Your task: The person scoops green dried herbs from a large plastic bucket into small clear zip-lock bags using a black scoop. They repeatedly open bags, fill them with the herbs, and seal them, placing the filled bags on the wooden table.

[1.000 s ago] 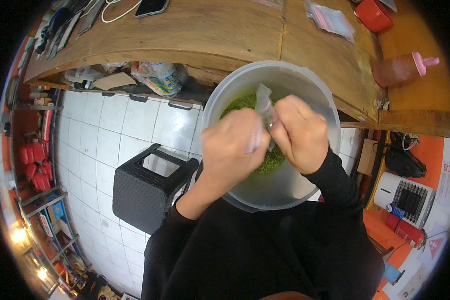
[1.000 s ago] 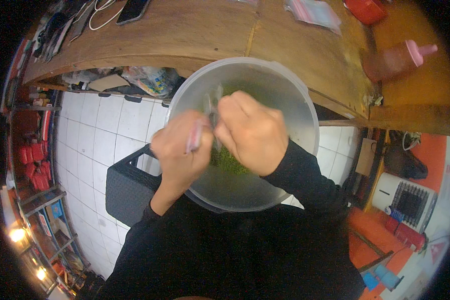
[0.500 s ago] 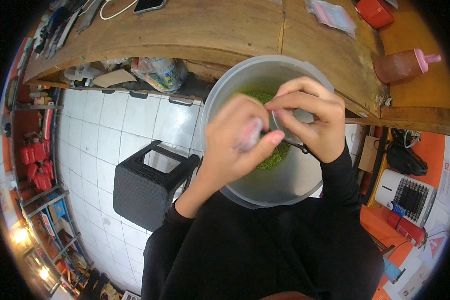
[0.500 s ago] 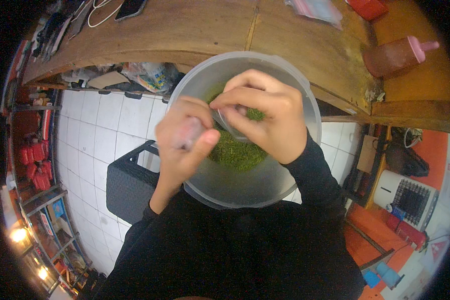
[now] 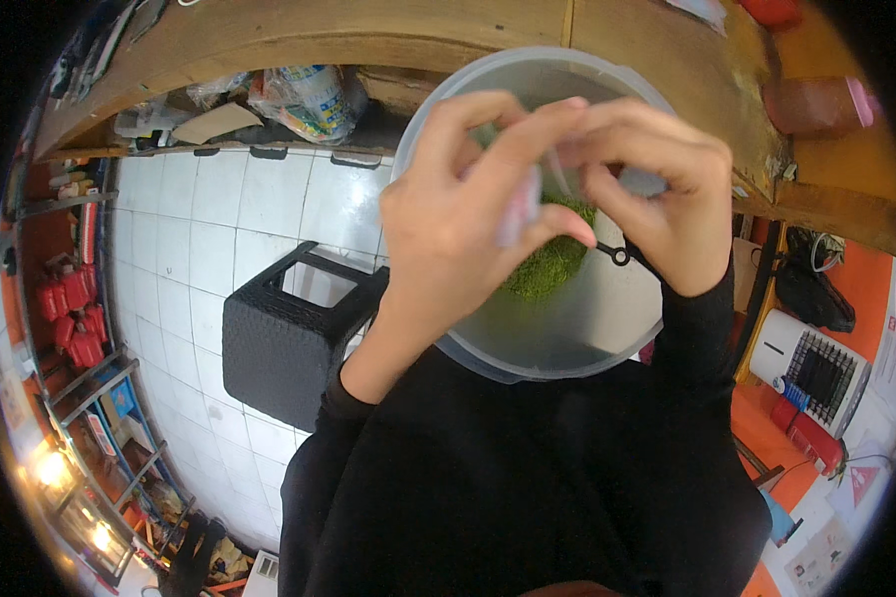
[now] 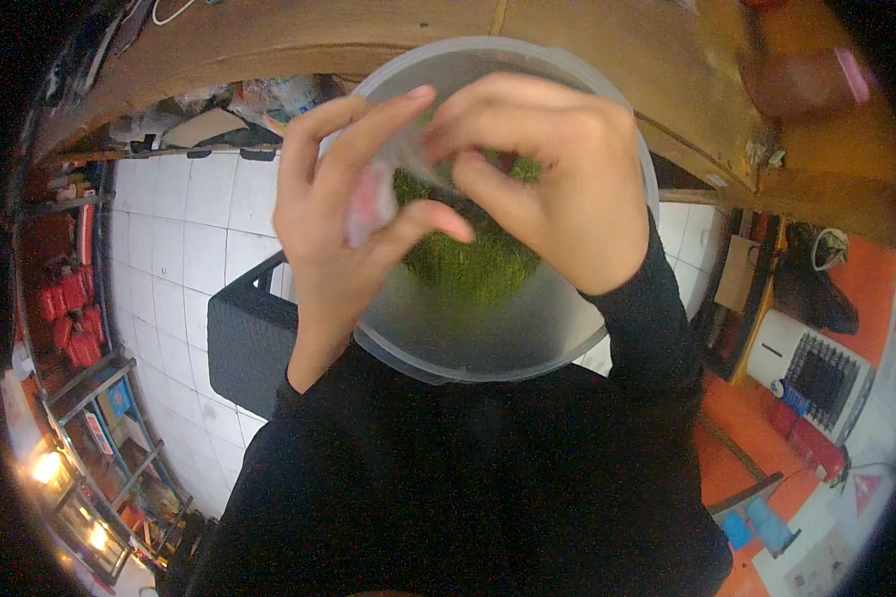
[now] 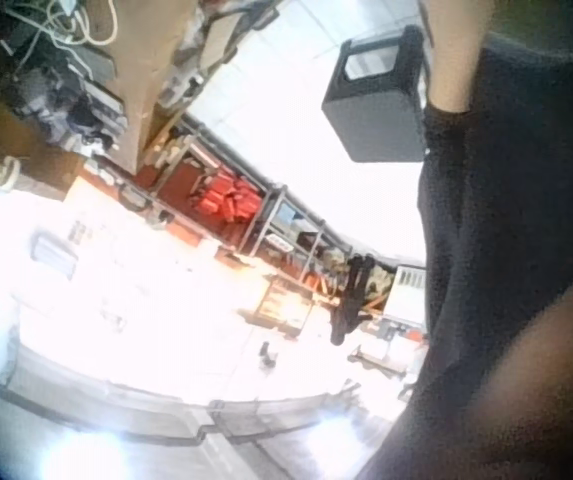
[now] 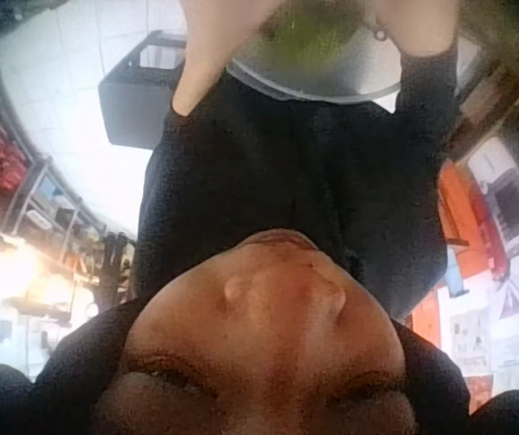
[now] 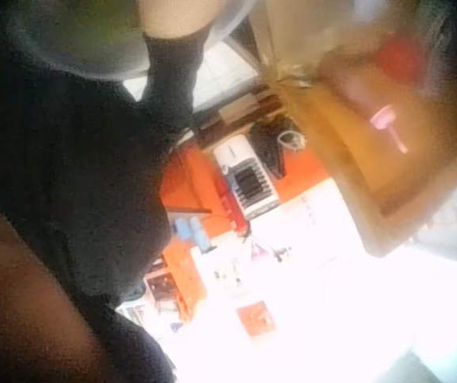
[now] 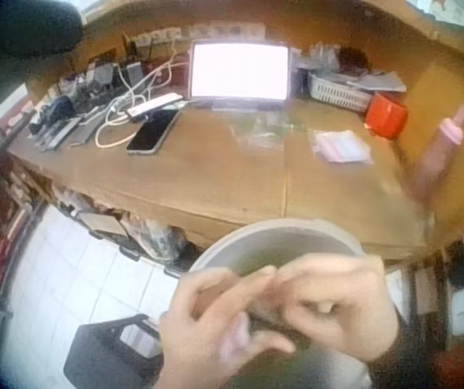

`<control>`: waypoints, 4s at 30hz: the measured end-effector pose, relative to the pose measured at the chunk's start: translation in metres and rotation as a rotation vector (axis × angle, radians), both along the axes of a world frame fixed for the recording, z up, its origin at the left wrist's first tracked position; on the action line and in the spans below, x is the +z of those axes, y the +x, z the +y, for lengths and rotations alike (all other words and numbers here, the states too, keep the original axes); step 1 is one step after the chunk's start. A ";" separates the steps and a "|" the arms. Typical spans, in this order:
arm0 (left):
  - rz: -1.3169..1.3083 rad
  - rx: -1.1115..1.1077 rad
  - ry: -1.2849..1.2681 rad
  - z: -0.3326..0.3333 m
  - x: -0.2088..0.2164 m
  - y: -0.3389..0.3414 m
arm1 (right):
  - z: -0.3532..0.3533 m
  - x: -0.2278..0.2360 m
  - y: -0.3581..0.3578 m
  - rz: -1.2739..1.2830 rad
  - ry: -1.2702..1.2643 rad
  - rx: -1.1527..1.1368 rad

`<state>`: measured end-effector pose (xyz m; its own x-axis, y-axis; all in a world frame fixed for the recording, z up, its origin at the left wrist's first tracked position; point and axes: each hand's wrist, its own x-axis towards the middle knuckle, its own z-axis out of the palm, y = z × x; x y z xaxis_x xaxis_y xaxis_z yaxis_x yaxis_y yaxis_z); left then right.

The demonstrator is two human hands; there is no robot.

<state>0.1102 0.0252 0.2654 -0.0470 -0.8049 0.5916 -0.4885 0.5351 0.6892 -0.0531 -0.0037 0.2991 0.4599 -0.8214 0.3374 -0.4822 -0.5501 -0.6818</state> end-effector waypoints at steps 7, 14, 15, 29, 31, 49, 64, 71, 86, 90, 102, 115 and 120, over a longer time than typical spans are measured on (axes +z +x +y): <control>0.079 0.132 -0.298 -0.006 -0.014 0.001 | -0.011 0.014 0.001 -0.037 -0.263 0.150; 0.899 0.028 0.046 -0.005 -0.018 0.006 | -0.024 -0.062 0.022 1.232 0.418 0.282; 0.889 0.030 0.059 -0.003 -0.018 0.008 | -0.014 -0.086 0.020 1.254 0.370 0.380; 0.982 0.010 0.159 0.000 -0.007 -0.001 | 0.016 -0.111 0.013 0.939 0.286 0.661; 0.956 -0.005 0.150 0.000 -0.007 -0.001 | 0.021 -0.097 0.006 0.791 0.438 0.667; 0.750 -0.032 0.177 0.002 0.005 -0.001 | 0.032 -0.037 -0.038 0.349 0.656 0.238; 0.188 -0.061 0.335 -0.005 -0.010 -0.001 | 0.040 0.051 -0.041 0.530 -0.164 -0.287; 0.214 -0.055 0.176 -0.003 -0.007 0.002 | 0.044 0.063 -0.053 0.652 -0.055 -0.432; 0.532 -0.088 0.035 0.003 -0.007 0.002 | 0.029 0.030 0.011 0.232 -0.318 -0.214; 0.292 -0.137 0.067 -0.001 -0.011 0.013 | 0.030 0.017 0.009 0.100 -0.083 -0.225; 0.331 -0.032 0.252 0.003 -0.001 0.006 | 0.017 -0.012 0.002 -0.564 0.399 -0.174; 0.396 -0.131 0.340 -0.001 -0.004 0.003 | -0.010 0.023 -0.011 -0.115 0.170 -0.191; 0.944 -0.294 0.553 0.007 -0.011 0.008 | -0.035 0.044 -0.003 0.148 -0.373 -0.210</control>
